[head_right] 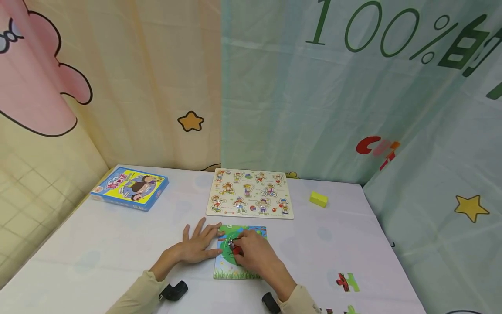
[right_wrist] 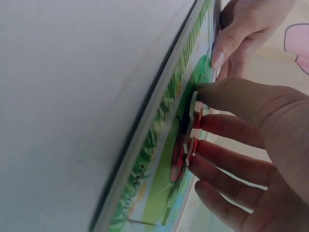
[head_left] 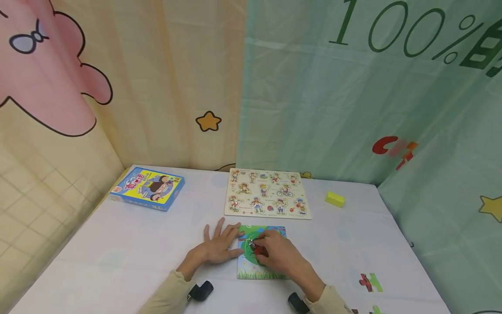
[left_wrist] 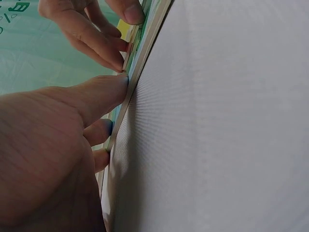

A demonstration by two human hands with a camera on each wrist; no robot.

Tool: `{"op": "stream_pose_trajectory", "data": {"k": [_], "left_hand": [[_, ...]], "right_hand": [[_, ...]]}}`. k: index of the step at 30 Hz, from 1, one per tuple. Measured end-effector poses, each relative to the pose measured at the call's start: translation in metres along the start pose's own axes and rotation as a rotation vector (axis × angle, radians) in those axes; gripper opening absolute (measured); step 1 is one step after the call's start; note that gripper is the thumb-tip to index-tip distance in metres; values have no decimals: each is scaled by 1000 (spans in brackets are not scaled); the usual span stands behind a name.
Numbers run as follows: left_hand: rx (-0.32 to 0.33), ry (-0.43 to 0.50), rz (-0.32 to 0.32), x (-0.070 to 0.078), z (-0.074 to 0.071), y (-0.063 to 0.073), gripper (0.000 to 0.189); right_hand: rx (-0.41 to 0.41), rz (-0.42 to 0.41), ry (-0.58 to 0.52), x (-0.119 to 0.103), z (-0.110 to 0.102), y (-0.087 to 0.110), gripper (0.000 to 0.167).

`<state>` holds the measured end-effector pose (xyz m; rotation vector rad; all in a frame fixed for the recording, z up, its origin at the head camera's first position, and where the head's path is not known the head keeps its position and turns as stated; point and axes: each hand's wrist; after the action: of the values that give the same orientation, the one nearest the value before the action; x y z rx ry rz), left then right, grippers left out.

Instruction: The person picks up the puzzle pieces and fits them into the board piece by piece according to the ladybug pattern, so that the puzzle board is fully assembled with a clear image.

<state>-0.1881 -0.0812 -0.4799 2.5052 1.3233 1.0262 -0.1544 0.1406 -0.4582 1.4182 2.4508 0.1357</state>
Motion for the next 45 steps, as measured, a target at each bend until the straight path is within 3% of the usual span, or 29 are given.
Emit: {"op": "stream_pose_trajectory", "data": {"k": [12, 19, 26, 34, 45], "left_hand": [[2, 6, 6, -1, 0, 0, 57], [3, -3, 12, -3, 2, -4, 56], [41, -22, -6, 3, 0, -3, 52], [24, -21, -29, 4, 1, -2, 54], [11, -18, -23, 2, 0, -2, 53]], "right_hand": [[-42, -28, 45, 5, 0, 6, 36], [9, -14, -7, 8, 3, 7, 33], [37, -30, 24, 9, 4, 6, 30], [78, -52, 32, 9, 5, 3, 25], [11, -66, 71, 8, -5, -2, 23]]}}
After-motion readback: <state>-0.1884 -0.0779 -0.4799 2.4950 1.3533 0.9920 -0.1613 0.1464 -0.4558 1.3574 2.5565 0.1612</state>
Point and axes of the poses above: each hand's wrist, its own y-axis away from the middle knuckle, its own z-axis out of the palm, x = y × z, and after that the axes turned 15 degrees about -x, right-handed
